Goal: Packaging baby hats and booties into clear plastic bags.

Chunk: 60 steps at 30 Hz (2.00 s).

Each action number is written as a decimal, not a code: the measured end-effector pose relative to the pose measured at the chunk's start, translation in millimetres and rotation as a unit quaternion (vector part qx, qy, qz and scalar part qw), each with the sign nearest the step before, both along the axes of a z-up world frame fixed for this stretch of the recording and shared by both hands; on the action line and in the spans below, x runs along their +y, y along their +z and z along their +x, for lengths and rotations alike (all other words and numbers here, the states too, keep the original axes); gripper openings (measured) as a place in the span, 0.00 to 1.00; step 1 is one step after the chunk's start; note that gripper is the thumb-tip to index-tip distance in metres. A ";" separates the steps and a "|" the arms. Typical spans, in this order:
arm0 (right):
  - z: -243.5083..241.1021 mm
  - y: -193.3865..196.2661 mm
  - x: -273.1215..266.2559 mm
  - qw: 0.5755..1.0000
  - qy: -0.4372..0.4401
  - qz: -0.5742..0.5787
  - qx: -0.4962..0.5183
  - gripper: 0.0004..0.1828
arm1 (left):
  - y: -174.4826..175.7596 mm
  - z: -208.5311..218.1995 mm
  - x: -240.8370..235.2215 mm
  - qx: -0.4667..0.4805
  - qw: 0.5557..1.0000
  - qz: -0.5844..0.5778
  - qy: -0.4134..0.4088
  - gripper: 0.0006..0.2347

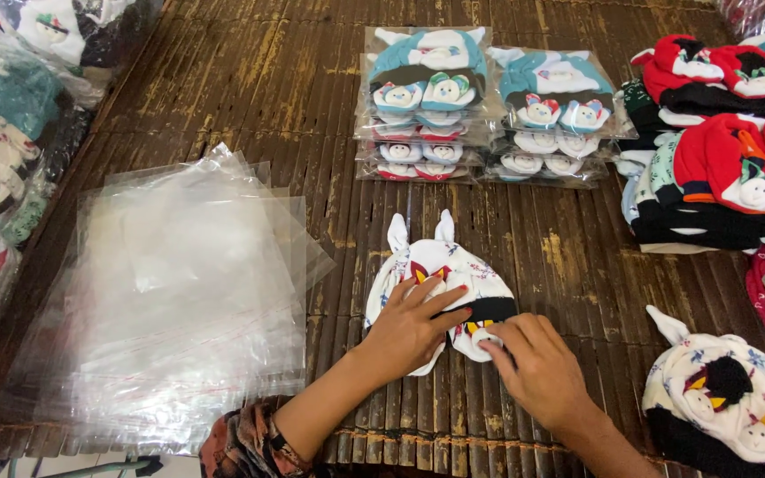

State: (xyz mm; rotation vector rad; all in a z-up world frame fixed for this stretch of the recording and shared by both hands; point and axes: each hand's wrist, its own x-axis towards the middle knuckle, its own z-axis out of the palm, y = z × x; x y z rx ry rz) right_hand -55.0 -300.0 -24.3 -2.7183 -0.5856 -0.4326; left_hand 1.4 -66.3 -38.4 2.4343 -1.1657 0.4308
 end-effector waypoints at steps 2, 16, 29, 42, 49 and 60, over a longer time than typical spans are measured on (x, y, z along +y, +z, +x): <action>2.2 -12.8 0.5 0.998 -0.026 -0.033 0.054 0.24 | 1.2 -0.8 0.1 -0.001 1.000 -0.007 -0.003 0.21; -24.2 -13.6 18.1 0.987 -0.072 0.087 0.117 0.24 | 2.2 -1.6 1.4 -0.006 0.999 -0.032 -0.009 0.22; -4.5 12.5 -7.1 0.992 -0.023 0.071 0.104 0.22 | 4.2 -2.2 -0.2 -0.012 1.000 -0.022 -0.014 0.14; 11.8 31.8 8.5 0.994 0.080 0.059 0.047 0.16 | 82.3 1.2 42.5 0.049 0.992 -0.112 0.031 0.10; 6.9 -1.1 51.5 0.982 0.183 -0.007 0.054 0.07 | 40.3 -20.9 64.1 0.165 0.981 0.024 0.098 0.07; -6.1 -20.2 74.6 0.976 0.217 -0.014 -0.002 0.17 | 36.8 -47.4 64.0 0.073 0.989 -0.073 0.107 0.09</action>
